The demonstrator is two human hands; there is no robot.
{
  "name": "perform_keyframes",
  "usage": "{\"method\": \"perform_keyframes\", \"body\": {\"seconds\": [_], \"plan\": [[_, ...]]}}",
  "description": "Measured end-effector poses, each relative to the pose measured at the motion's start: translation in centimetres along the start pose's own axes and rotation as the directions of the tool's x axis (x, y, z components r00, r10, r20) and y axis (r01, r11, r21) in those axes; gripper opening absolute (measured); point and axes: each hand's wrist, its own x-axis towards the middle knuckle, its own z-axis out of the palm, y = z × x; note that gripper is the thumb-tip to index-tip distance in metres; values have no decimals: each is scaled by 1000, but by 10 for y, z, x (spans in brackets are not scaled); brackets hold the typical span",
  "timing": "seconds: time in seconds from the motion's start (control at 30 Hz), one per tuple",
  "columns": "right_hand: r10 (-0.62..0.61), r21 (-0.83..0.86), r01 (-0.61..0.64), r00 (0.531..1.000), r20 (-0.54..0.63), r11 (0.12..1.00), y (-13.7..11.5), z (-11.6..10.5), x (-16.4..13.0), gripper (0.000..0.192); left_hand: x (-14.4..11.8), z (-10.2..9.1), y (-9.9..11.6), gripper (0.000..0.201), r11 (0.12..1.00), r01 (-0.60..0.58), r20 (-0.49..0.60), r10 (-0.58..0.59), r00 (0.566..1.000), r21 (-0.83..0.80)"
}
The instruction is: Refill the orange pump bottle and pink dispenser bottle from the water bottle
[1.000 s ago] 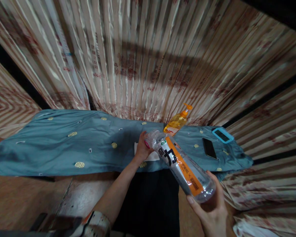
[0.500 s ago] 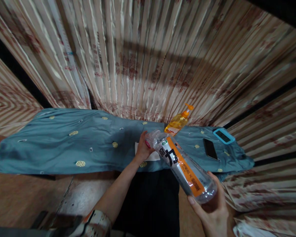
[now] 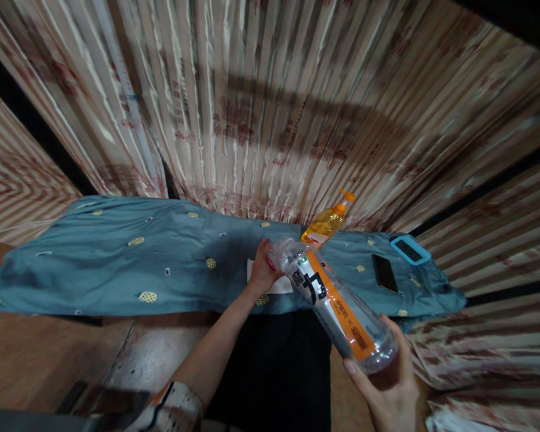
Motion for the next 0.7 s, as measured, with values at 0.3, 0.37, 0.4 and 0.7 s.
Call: {"method": "perform_keyframes", "body": {"seconds": [0.3, 0.37, 0.4, 0.7], "plan": [[-10, 0, 10, 1000, -3, 1000, -1, 0, 1, 93, 1, -2, 2, 103, 1000, -7, 6, 6, 1000, 26], [-20, -6, 20, 1000, 1, 1000, 3, -2, 3, 92, 1, -2, 2, 103, 999, 12, 9, -12, 1000, 31], [-29, -10, 29, 1000, 4, 1000, 5, -3, 4, 91, 1, -2, 3, 103, 999, 19, 14, -19, 1000, 28], [-11, -41, 11, 1000, -7, 999, 5, -2, 3, 95, 0, -5, 7, 105, 999, 37, 34, -39, 999, 37]]}}
